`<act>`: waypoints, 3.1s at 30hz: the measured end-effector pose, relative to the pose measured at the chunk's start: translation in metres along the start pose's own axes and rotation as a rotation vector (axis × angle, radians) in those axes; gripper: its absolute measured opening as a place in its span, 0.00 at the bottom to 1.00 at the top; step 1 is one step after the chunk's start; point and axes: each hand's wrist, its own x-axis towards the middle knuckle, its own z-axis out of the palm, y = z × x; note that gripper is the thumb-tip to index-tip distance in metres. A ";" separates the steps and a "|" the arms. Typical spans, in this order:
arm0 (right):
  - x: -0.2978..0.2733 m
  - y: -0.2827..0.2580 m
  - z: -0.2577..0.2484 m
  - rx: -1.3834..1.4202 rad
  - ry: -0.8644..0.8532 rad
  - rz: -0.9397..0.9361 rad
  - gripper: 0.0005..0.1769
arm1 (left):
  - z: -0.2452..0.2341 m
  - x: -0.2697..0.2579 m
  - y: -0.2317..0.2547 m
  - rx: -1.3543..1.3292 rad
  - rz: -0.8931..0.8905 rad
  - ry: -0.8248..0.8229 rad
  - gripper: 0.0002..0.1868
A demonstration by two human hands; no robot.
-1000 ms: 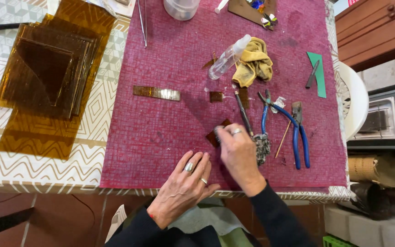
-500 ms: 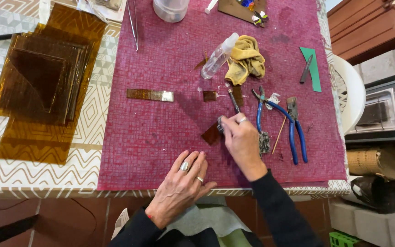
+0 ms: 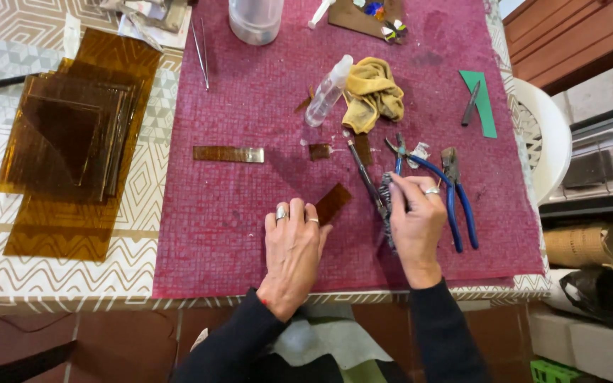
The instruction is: Cutting, cleaning, and preparing amber glass pieces for stained glass work.
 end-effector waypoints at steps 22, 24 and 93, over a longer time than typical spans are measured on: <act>-0.010 -0.006 -0.010 -0.092 -0.148 -0.102 0.09 | -0.019 -0.027 -0.032 -0.214 0.182 0.121 0.21; 0.001 -0.009 -0.009 -0.186 -0.175 -0.116 0.08 | -0.014 -0.018 -0.032 -0.253 0.165 0.153 0.23; -0.009 -0.055 0.005 0.086 -0.834 0.062 0.34 | -0.060 -0.051 -0.094 -0.340 -0.038 0.573 0.16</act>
